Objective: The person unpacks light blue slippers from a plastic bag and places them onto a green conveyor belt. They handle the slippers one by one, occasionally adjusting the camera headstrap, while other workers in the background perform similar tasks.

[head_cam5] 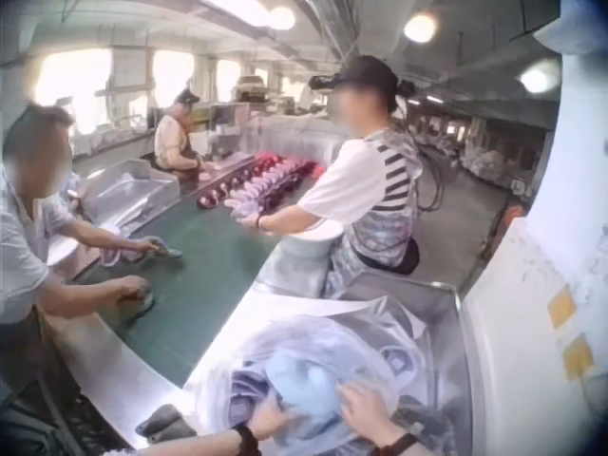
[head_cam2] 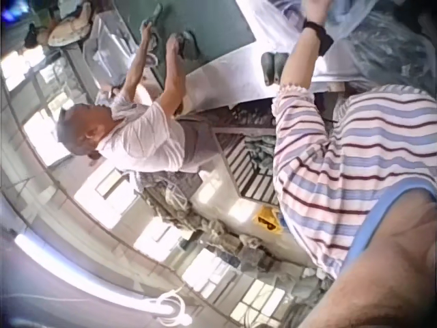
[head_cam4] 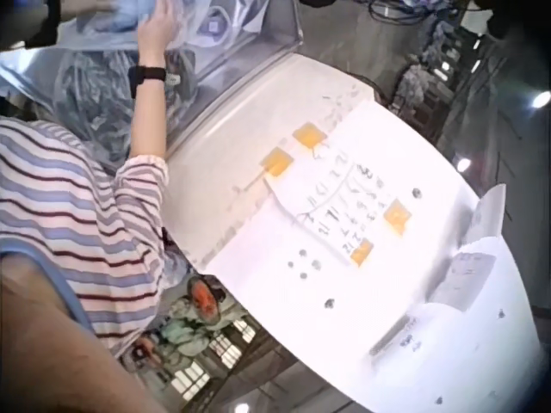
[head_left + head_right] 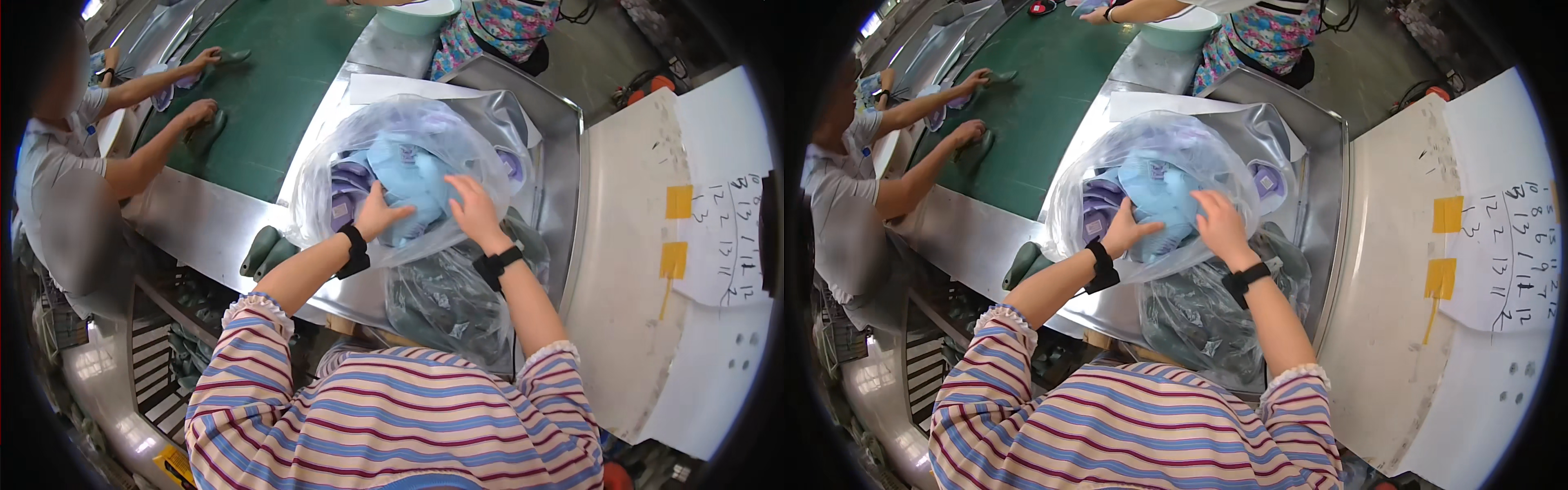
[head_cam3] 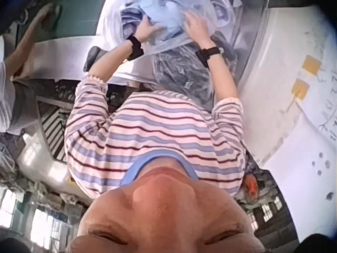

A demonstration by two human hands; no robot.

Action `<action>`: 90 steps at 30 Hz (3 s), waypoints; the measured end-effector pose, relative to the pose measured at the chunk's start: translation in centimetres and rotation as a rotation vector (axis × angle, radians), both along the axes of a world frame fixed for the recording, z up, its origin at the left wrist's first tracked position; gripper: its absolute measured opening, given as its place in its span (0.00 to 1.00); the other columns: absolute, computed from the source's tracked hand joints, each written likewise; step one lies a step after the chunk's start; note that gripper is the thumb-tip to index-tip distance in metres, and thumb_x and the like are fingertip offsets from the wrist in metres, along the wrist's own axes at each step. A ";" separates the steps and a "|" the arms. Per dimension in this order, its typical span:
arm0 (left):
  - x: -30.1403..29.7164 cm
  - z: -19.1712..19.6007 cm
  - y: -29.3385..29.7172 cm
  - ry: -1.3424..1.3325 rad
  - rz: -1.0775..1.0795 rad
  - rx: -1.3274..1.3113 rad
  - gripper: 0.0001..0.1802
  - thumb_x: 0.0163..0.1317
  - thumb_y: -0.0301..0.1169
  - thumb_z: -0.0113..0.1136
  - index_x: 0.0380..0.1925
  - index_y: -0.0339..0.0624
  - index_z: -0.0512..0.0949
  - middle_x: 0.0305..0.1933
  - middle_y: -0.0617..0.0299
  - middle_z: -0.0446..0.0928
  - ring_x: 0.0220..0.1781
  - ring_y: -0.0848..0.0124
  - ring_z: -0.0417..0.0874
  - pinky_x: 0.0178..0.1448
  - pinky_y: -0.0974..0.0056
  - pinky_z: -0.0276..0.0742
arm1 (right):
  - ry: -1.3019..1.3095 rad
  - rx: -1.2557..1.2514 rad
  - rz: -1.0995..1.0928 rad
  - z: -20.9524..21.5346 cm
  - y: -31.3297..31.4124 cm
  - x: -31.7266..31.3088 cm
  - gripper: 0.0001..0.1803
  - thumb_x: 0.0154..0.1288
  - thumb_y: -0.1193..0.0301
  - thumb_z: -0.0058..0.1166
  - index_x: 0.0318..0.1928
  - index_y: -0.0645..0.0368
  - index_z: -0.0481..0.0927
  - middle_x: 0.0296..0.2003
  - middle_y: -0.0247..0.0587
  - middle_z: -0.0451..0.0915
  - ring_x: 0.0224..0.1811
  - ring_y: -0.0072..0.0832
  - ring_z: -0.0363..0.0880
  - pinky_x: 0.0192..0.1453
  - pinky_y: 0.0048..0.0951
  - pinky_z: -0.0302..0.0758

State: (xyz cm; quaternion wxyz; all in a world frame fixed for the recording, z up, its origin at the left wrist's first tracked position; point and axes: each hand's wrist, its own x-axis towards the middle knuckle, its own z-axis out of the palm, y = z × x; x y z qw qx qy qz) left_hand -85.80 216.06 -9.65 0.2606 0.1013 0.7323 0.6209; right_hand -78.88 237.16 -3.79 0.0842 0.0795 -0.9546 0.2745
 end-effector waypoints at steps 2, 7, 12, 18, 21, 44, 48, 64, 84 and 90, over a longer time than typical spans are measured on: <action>-0.2 0.7 -0.4 0.000 -0.050 -0.103 0.45 0.39 0.37 0.72 0.54 0.26 0.58 0.49 0.45 0.71 0.51 0.60 0.73 0.54 0.62 0.69 | 0.024 0.133 0.063 -0.7 -1.2 -1.4 0.32 0.49 0.78 0.52 0.58 0.48 0.64 0.54 0.48 0.66 0.53 0.47 0.67 0.52 0.38 0.70; -1.4 2.3 -3.1 -0.052 -0.156 -0.122 0.23 0.46 0.32 0.67 0.40 0.28 0.75 0.36 0.55 0.79 0.36 0.69 0.80 0.44 0.67 0.75 | -0.236 0.337 0.072 1.1 -3.1 -2.1 0.35 0.49 0.75 0.54 0.60 0.42 0.62 0.56 0.49 0.62 0.56 0.47 0.63 0.53 0.41 0.69; -1.6 10.0 -8.3 -0.073 0.094 0.356 0.18 0.55 0.31 0.62 0.43 0.31 0.74 0.41 0.57 0.78 0.40 0.73 0.78 0.46 0.68 0.74 | -0.083 0.096 -0.025 0.5 -0.6 -1.4 0.44 0.46 0.62 0.63 0.63 0.58 0.55 0.56 0.55 0.61 0.56 0.48 0.63 0.58 0.41 0.64; 1.4 10.7 -8.1 -0.120 0.031 0.516 0.18 0.61 0.38 0.55 0.45 0.36 0.73 0.41 0.61 0.77 0.39 0.76 0.77 0.45 0.70 0.73 | -0.272 -0.966 0.179 5.9 -11.2 -0.5 0.47 0.48 0.60 0.62 0.63 0.65 0.51 0.55 0.49 0.65 0.55 0.38 0.68 0.53 0.35 0.70; 0.8 12.7 -9.3 -0.237 0.036 0.729 0.18 0.62 0.38 0.54 0.47 0.38 0.72 0.44 0.63 0.76 0.42 0.75 0.76 0.47 0.69 0.72 | -0.534 -1.435 0.084 5.5 -9.7 0.2 0.47 0.49 0.61 0.62 0.63 0.65 0.50 0.54 0.46 0.66 0.51 0.33 0.72 0.48 0.30 0.75; 7.2 11.7 14.4 0.610 -0.335 0.325 0.31 0.55 0.39 0.57 0.53 0.31 0.61 0.54 0.41 0.64 0.55 0.52 0.65 0.58 0.55 0.60 | 0.170 -0.305 -0.727 7.7 6.4 12.7 0.50 0.42 0.70 0.65 0.65 0.61 0.50 0.63 0.52 0.52 0.67 0.40 0.49 0.67 0.38 0.51; 5.8 8.6 11.7 0.662 0.216 0.172 0.33 0.43 0.34 0.61 0.49 0.32 0.62 0.48 0.44 0.63 0.53 0.51 0.63 0.59 0.55 0.56 | 0.266 0.000 -0.803 8.4 6.6 11.7 0.34 0.49 0.74 0.58 0.58 0.62 0.61 0.55 0.52 0.64 0.58 0.37 0.64 0.59 0.35 0.63; -4.2 1.8 -0.6 -0.216 0.212 0.388 0.27 0.52 0.26 0.61 0.52 0.34 0.64 0.50 0.56 0.73 0.50 0.67 0.74 0.55 0.63 0.68 | -0.144 0.085 -0.372 2.7 1.1 -3.6 0.35 0.47 0.81 0.41 0.61 0.47 0.63 0.47 0.52 0.74 0.43 0.44 0.75 0.47 0.34 0.71; -0.4 14.6 -12.2 -0.180 -0.049 0.357 0.25 0.59 0.31 0.53 0.54 0.29 0.63 0.47 0.54 0.73 0.44 0.72 0.77 0.47 0.68 0.75 | 0.357 0.155 0.233 11.5 -13.1 3.0 0.34 0.42 0.71 0.60 0.55 0.58 0.68 0.56 0.55 0.64 0.59 0.47 0.61 0.61 0.40 0.61; -0.2 16.8 -9.9 -0.191 -0.227 0.269 0.26 0.60 0.35 0.54 0.54 0.29 0.65 0.44 0.57 0.75 0.42 0.73 0.77 0.49 0.69 0.72 | -0.069 -0.334 0.280 11.5 -8.6 -1.3 0.52 0.31 0.59 0.71 0.59 0.63 0.61 0.53 0.53 0.69 0.56 0.46 0.67 0.59 0.37 0.64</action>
